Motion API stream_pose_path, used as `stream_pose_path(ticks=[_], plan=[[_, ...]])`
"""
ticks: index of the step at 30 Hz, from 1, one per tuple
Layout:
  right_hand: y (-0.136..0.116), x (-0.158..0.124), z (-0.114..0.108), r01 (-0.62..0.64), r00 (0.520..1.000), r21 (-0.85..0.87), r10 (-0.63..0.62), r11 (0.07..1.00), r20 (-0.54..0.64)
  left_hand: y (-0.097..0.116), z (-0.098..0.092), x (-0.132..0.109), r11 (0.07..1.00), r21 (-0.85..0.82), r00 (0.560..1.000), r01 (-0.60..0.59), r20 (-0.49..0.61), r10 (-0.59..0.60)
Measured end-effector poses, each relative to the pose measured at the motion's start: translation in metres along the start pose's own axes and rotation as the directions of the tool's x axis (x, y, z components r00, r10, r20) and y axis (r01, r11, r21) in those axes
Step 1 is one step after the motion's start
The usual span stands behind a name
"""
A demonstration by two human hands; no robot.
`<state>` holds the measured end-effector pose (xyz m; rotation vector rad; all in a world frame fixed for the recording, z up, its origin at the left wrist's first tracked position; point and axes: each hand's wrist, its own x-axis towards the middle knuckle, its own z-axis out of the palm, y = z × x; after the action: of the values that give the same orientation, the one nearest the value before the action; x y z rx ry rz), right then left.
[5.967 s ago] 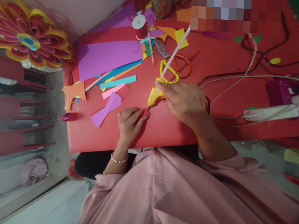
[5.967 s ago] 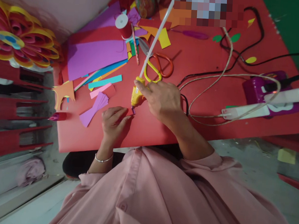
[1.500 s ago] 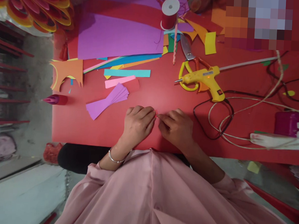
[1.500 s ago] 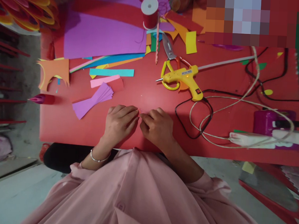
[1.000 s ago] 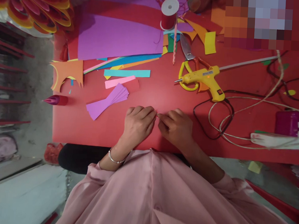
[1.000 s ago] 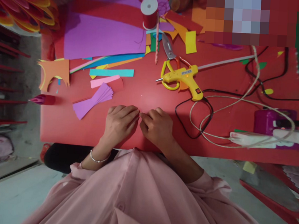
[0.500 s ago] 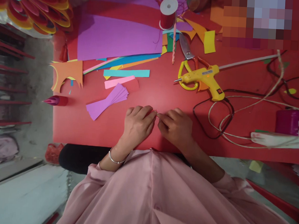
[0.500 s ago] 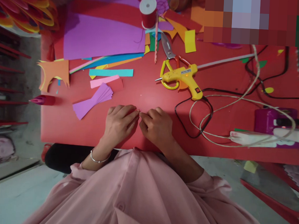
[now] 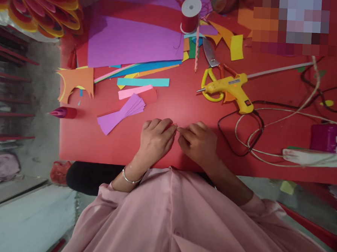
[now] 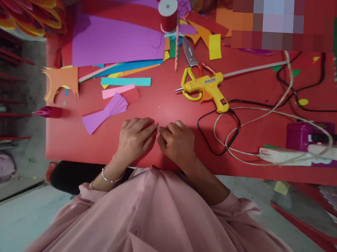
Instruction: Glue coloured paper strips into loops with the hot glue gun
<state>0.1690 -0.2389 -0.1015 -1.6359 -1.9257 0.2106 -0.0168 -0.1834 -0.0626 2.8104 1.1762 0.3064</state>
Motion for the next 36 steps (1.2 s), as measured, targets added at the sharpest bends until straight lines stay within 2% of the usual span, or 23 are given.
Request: stream_pose_path(ticks=[4, 9, 15, 21, 36], plan=[[-0.0004, -0.0004, -0.0002, 0.015, 1.000, 0.000, -0.015, 1.000, -0.026, -0.0001, 0.0003, -0.0001, 1.000, -0.001, 1.000, -0.001, 0.000, 0.001], [-0.0010, -0.0001, -0.0008, -0.003, 1.000, -0.006, 0.003, 1.000, 0.004, -0.0002, 0.0004, -0.0002, 1.000, -0.010, 1.000, 0.007, 0.012, -0.007], [-0.0006, 0.0007, -0.0008, 0.022, 0.999, 0.001, -0.022, 1.000, -0.039, -0.0006, 0.0003, -0.0003, 1.000, 0.007, 1.000, -0.016, -0.014, 0.016], [-0.0005, 0.0002, -0.0002, 0.013, 1.000, -0.013, -0.013, 1.000, -0.014, 0.0000, 0.0001, 0.0000, 1.000, -0.001, 1.000, 0.008, 0.026, -0.008], [-0.0011, 0.0002, -0.0002, 0.010, 1.000, 0.000, -0.010, 1.000, -0.016, -0.0006, 0.0004, 0.0000, 1.000, 0.011, 1.000, -0.008, 0.004, 0.008]])
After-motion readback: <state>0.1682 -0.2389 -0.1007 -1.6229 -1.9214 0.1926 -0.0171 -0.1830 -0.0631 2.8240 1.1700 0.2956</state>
